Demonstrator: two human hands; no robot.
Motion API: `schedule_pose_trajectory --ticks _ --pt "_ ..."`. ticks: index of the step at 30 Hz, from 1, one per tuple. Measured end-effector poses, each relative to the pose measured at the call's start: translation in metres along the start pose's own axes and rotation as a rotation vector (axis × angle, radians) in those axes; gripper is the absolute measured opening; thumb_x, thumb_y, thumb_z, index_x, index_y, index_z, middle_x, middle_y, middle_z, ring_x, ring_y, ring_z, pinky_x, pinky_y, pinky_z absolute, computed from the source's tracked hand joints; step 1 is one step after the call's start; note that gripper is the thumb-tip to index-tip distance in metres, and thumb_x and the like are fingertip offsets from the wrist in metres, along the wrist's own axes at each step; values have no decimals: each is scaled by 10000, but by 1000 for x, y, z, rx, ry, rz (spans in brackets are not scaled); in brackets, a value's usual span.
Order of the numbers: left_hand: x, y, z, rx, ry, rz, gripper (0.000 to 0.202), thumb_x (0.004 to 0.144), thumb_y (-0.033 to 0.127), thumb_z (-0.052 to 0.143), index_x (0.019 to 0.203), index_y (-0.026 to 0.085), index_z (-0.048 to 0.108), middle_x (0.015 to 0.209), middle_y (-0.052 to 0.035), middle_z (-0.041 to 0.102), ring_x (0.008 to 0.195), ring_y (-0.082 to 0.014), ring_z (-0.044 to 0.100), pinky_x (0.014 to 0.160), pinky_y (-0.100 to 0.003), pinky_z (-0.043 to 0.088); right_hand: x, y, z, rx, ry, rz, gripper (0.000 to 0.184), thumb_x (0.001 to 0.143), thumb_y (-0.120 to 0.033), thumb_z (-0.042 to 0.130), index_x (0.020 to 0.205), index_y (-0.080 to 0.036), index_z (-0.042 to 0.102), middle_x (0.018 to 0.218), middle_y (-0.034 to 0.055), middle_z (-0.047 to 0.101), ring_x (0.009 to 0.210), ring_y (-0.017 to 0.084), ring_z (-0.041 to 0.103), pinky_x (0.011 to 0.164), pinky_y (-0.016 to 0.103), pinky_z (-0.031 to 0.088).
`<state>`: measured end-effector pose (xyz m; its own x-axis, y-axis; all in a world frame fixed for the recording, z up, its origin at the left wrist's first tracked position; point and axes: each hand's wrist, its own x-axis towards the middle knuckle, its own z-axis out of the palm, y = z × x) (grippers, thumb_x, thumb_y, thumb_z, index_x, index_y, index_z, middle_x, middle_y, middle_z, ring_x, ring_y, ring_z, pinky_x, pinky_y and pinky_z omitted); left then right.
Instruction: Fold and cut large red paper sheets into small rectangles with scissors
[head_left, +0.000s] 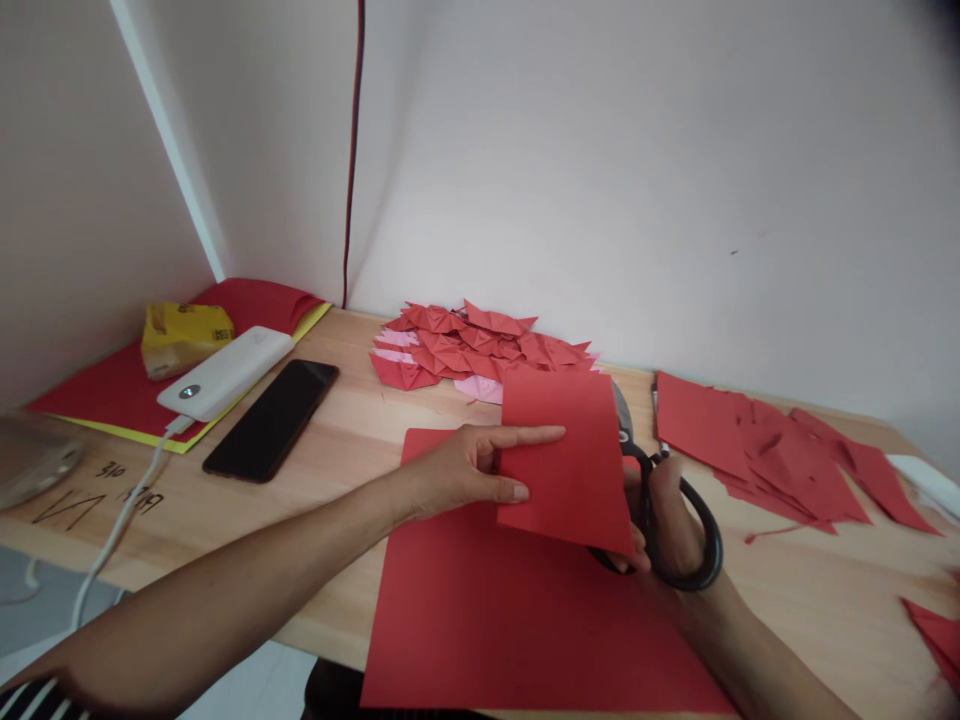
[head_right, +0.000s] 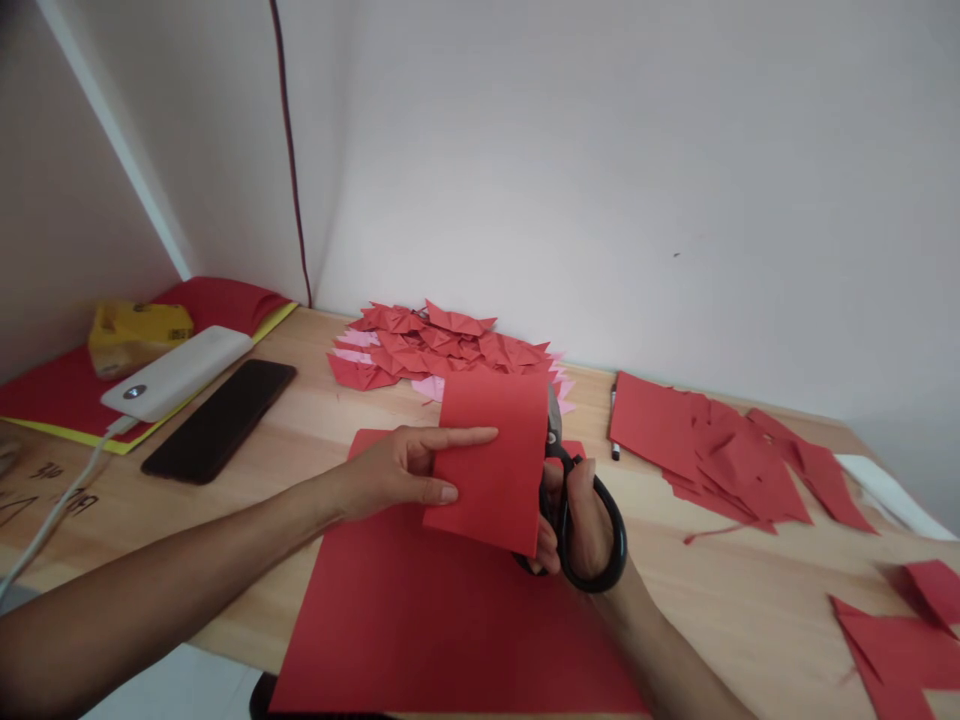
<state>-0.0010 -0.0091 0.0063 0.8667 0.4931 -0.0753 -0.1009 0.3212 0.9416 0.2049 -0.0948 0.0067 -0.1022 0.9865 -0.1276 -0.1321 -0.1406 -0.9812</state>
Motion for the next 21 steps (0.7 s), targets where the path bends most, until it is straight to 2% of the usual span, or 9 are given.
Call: schedule_pose_trajectory --ticks 5,8,12,21 --pt "0 0 0 -10 -5 -25 648 803 223 733 1402 307 500 1294 -71 649 1197 -255 598 983 -350 463 -3 -1 3 166 6 26 736 715 -901 312 596 -212 541 420 -36 369 367 107 365 408 251 411" --pt "0 -1 0 -6 -11 -19 640 806 230 731 1398 318 504 1284 -66 655 1179 -252 607 969 -348 468 -6 -1 2 214 19 38 709 761 -860 329 642 -203 567 451 -45 352 373 91 323 408 236 379" --pt "0 -3 0 5 -18 -9 630 810 242 728 1394 323 507 1290 -63 649 1173 -253 607 961 -361 471 -9 -4 3 232 60 45 688 798 -826 329 630 -196 550 457 -52 316 383 80 283 405 215 348" --pt "0 -1 0 37 -6 -20 641 801 264 735 1396 323 505 1286 -61 649 1159 -258 612 954 -370 475 -6 -8 8 191 128 44 670 761 -835 409 594 -200 538 437 -61 307 355 68 260 373 207 339"
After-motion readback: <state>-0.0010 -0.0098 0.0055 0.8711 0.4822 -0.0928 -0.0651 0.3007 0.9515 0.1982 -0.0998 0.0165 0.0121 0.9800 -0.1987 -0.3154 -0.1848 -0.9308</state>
